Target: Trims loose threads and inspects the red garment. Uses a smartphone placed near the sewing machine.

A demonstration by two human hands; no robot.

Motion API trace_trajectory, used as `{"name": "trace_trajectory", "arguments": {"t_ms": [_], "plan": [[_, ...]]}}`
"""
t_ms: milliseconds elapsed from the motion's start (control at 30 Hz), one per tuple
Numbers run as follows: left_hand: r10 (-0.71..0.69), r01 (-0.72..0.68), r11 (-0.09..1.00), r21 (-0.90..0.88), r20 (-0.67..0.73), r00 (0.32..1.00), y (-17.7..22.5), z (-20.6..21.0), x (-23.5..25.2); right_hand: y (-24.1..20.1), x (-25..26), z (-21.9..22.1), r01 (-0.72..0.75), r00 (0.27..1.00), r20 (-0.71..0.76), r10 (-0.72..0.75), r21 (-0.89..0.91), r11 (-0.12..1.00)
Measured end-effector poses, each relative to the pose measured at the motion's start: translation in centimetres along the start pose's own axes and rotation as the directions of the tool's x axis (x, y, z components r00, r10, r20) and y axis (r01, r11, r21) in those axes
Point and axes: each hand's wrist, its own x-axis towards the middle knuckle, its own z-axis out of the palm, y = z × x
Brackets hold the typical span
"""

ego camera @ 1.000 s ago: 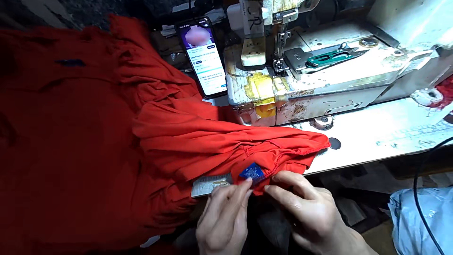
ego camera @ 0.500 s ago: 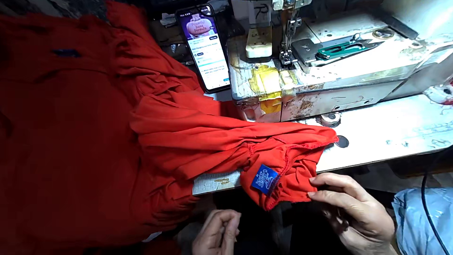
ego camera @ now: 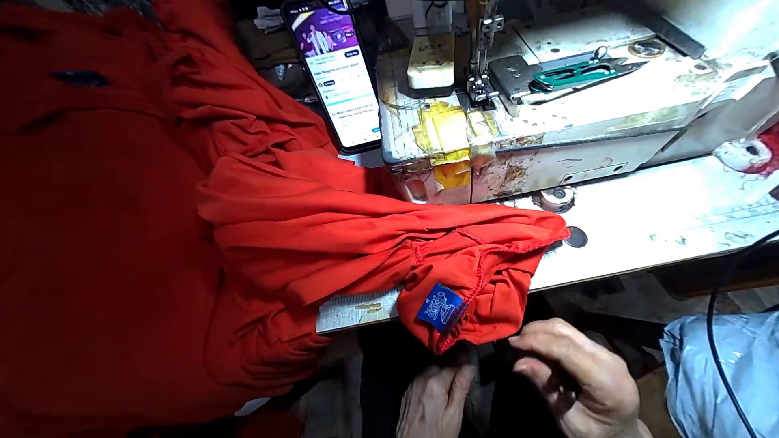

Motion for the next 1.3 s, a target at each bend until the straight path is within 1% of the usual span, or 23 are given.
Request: {"name": "trace_trajectory", "arguments": {"t_ms": [33, 67, 100, 133, 167, 200, 300, 400, 500, 600, 667, 700, 800, 867, 967, 1067, 1167, 1200, 1233, 1300], "plan": [[0.021, -0.021, 0.994, -0.107, -0.005, 1.0, 0.5, -0.5, 0.0, -0.4, 0.3, 0.3, 0.002, 1.0, -0.009, -0.002, 0.005, 1.0], [0.057, -0.064, 0.958, -0.279, -0.033, 0.998, 1.1, -0.9, -0.1, -0.8, 0.6, 0.5, -0.001, 0.999, -0.032, 0.001, -0.001, 1.0], [0.076, -0.105, 0.877, -0.469, -0.08, 0.994, 1.8, -1.1, -0.2, -1.2, 0.8, 0.8, -0.012, 0.998, -0.065, 0.011, -0.013, 1.0], [0.058, -0.125, 0.788, -0.603, -0.129, 0.99, 2.6, -1.3, -0.1, -1.4, 1.2, 1.0, -0.024, 0.995, -0.101, 0.021, -0.024, 0.999], [0.025, -0.139, 0.725, -0.674, -0.176, 0.984, 3.6, -1.6, 0.1, -1.5, 1.6, 1.3, -0.028, 0.991, -0.131, 0.025, -0.028, 0.999], [-0.016, -0.148, 0.694, -0.705, -0.221, 0.975, 4.5, -1.7, 0.4, -1.5, 2.0, 1.6, -0.028, 0.988, -0.15, 0.025, -0.022, 0.999], [-0.163, -0.148, 0.645, -0.75, -0.324, 0.932, 7.1, -1.0, 1.7, -1.8, 2.5, 2.2, -0.029, 0.988, -0.151, 0.032, 0.027, 0.999], [-0.279, -0.135, 0.625, -0.769, -0.382, 0.881, 8.4, -0.3, 2.8, -2.1, 1.8, 2.7, -0.089, 0.982, -0.165, 0.09, 0.018, 0.996], [-0.29, -0.164, 0.676, -0.718, -0.464, 0.837, 7.9, 0.5, 3.6, -2.0, 1.1, 3.0, -0.15, 0.976, -0.16, 0.15, 0.014, 0.989], [-0.24, -0.211, 0.739, -0.64, -0.542, 0.805, 7.8, 0.9, 3.6, -2.1, 0.6, 3.5, -0.168, 0.976, -0.14, 0.168, 0.012, 0.986], [-0.188, -0.25, 0.749, -0.614, -0.558, 0.808, 7.4, 1.1, 3.1, -2.2, 0.4, 3.6, -0.181, 0.972, -0.149, 0.18, 0.01, 0.983], [-0.172, -0.274, 0.726, -0.631, -0.552, 0.816, 7.1, 1.2, 2.8, -2.3, 0.4, 3.5, -0.19, 0.968, -0.162, 0.19, 0.015, 0.982], [-0.143, -0.354, 0.604, -0.714, -0.534, 0.833, 5.6, 1.3, 2.2, -3.0, 0.7, 3.1, -0.219, 0.953, -0.213, 0.217, 0.017, 0.976], [-0.135, -0.382, 0.573, -0.725, -0.543, 0.829, 5.2, 1.3, 2.1, -3.5, 1.1, 2.9, -0.224, 0.95, -0.218, 0.222, 0.017, 0.975], [-0.143, -0.386, 0.567, -0.728, -0.548, 0.824, 5.4, 1.1, 2.0, -3.6, 1.4, 2.9, -0.229, 0.957, -0.173, 0.231, 0.035, 0.973], [-0.116, -0.388, 0.576, -0.72, -0.541, 0.833, 5.5, 0.9, 1.9, -3.4, 1.4, 3.1, -0.252, 0.96, -0.118, 0.255, 0.035, 0.967], [-0.093, -0.392, 0.578, -0.715, -0.535, 0.84, 5.7, 0.8, 1.8, -3.3, 1.5, 3.6, -0.281, 0.955, -0.1, 0.28, 0.006, 0.96], [-0.098, -0.39, 0.565, -0.727, -0.529, 0.843, 5.9, 0.7, 1.8, -3.3, 1.6, 3.8, -0.281, 0.954, -0.1, 0.281, 0.01, 0.96], [-0.109, -0.39, 0.533, -0.751, -0.518, 0.849, 6.1, 0.6, 1.8, -3.2, 1.7, 3.8, -0.273, 0.956, -0.108, 0.273, 0.015, 0.962], [-0.17, -0.374, 0.414, -0.83, -0.474, 0.864, 6.9, 0.4, 1.7, -3.2, 1.7, 3.6, -0.255, 0.956, -0.137, 0.258, 0.045, 0.966]]}}
